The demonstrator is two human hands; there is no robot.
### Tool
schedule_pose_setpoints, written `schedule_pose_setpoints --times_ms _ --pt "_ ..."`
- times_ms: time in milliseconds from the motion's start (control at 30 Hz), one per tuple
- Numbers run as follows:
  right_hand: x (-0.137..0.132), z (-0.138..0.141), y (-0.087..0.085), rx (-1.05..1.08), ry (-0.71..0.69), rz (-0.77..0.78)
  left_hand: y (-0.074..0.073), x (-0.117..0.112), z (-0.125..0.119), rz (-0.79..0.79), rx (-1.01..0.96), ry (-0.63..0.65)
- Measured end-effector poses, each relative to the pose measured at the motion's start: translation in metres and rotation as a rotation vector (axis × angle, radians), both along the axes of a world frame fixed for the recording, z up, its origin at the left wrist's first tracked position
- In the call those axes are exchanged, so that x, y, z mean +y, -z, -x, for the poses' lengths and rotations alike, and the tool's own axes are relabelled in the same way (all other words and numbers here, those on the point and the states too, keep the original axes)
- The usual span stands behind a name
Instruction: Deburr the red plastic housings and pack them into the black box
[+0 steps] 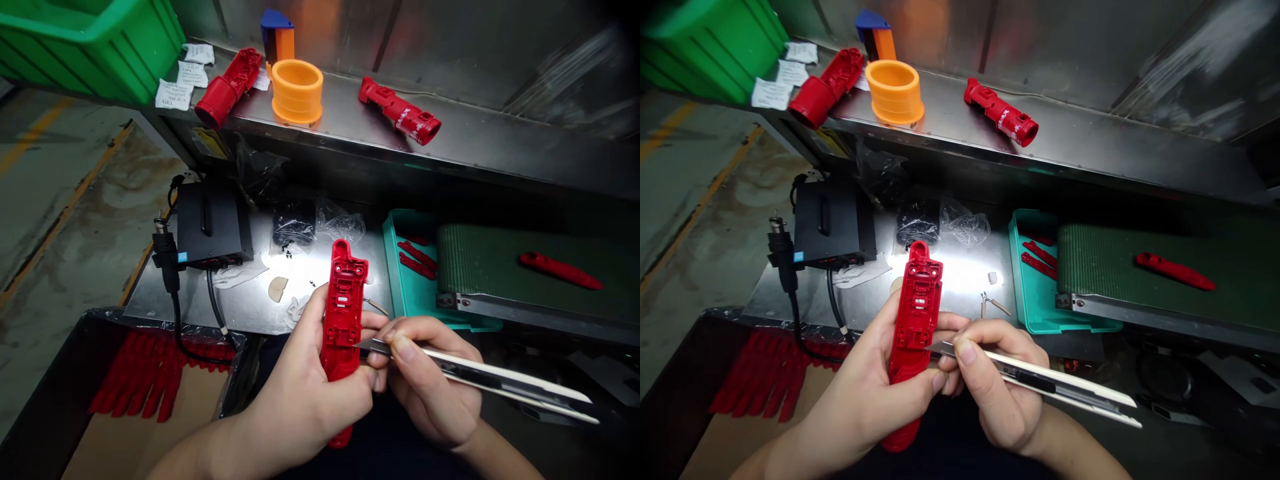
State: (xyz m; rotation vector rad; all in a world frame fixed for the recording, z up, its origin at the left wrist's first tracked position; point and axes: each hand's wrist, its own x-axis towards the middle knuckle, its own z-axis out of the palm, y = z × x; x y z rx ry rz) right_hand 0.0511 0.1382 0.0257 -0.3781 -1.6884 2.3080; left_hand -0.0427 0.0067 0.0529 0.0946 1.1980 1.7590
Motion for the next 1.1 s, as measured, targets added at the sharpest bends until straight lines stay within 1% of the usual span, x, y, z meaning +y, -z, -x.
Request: schedule_pose_setpoints --times_ms 233,500,600,900,1100 --pt "-0.007 0.003 -0.001 0.002 0.064 0.052 -0.003 -0.001 -0.001 0.016 0.007 0.005" --pt "-0.006 -0.003 0.008 0.051 0.022 0.001 -0.003 -0.001 0.001 0.005 -0.009 0.006" --pt "-0.006 -0.004 0.008 0.061 0.02 0.002 -0.003 -0.001 0.001 0.005 -0.014 0.011" --pt "-0.001 -0.005 0.006 0.05 -0.013 -0.106 -0.004 -0.001 0.0 0.018 -0.025 0.013" --pt "-0.001 -0.003 0.001 0.016 -0.036 -0.096 -0.003 -0.002 0.002 0.047 -0.009 0.0"
